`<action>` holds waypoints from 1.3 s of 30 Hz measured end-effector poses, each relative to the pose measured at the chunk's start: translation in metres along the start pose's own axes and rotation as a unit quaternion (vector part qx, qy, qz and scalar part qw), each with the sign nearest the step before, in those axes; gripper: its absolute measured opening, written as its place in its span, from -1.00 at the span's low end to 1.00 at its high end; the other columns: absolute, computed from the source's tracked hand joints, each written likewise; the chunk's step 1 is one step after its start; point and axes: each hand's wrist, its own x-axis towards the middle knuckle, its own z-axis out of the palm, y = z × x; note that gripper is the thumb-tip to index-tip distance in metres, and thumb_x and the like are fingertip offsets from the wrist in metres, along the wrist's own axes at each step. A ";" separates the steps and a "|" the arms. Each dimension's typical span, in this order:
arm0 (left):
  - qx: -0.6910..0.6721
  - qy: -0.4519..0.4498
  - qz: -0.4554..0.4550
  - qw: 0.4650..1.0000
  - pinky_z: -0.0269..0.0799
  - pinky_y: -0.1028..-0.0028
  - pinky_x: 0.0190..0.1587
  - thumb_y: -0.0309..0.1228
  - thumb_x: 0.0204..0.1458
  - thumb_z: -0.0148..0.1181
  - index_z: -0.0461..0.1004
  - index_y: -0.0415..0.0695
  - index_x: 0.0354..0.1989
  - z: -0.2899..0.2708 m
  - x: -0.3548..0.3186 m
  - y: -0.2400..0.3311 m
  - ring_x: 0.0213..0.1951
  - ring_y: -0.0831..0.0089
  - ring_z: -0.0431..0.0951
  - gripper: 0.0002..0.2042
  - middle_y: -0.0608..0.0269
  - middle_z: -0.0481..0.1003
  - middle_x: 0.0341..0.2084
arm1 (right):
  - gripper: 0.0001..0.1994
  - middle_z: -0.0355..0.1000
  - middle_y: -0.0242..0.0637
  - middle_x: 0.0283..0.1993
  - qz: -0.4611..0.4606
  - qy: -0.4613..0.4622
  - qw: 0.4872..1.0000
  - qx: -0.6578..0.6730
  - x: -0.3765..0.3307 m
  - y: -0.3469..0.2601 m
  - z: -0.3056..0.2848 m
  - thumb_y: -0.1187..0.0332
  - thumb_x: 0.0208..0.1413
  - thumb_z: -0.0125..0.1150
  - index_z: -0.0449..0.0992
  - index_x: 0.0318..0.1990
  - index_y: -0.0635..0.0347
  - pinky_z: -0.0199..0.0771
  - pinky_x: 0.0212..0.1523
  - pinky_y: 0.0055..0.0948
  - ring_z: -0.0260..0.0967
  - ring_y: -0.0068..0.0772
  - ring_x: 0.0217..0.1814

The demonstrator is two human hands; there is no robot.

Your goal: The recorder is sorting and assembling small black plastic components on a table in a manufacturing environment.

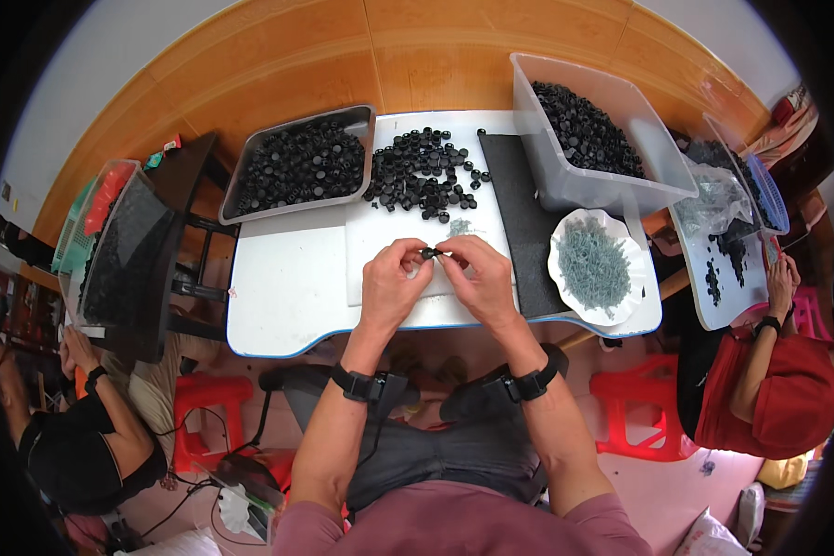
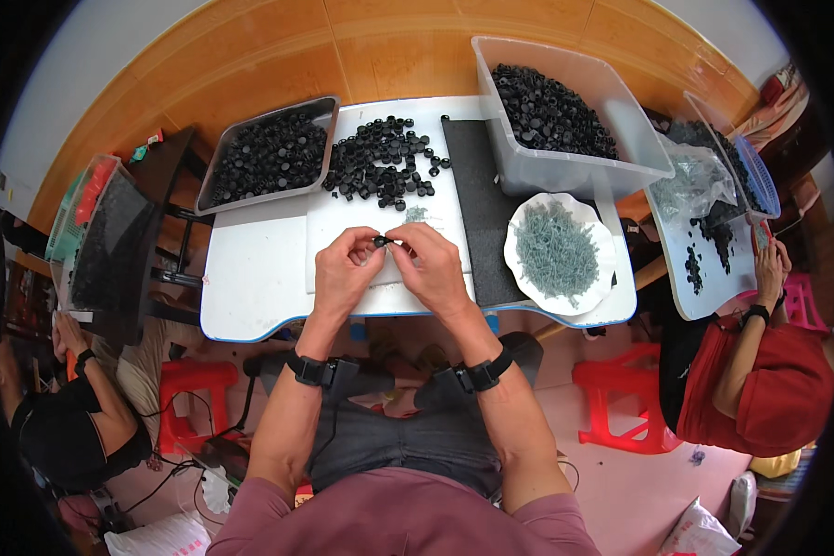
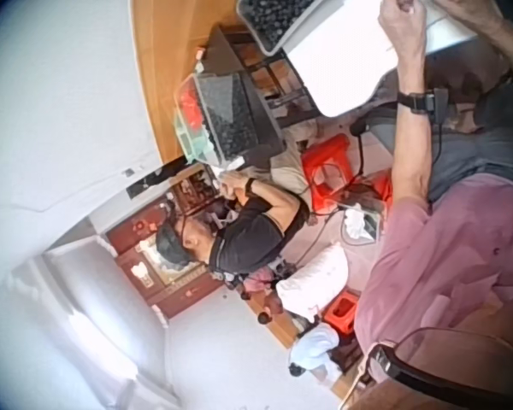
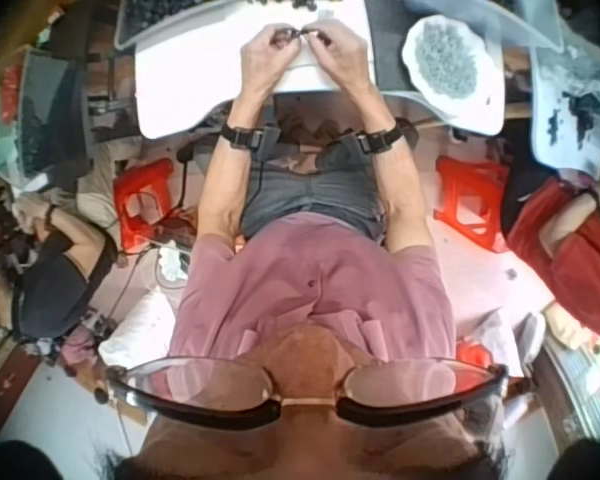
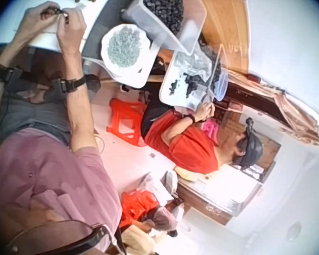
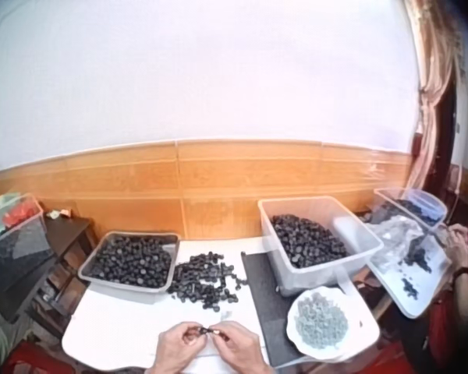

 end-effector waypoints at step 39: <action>-0.049 -0.040 -0.025 0.998 0.56 0.56 -0.26 -0.45 0.07 0.42 0.63 -0.23 -0.04 -0.002 -0.001 0.002 -0.38 0.58 0.64 -0.72 0.21 0.70 -0.37 | -0.87 0.64 -0.27 -0.29 0.186 -0.017 0.976 0.112 -0.003 0.020 0.003 0.57 0.11 0.35 0.71 -0.18 0.31 0.52 -0.28 -0.56 0.53 -0.58 -0.33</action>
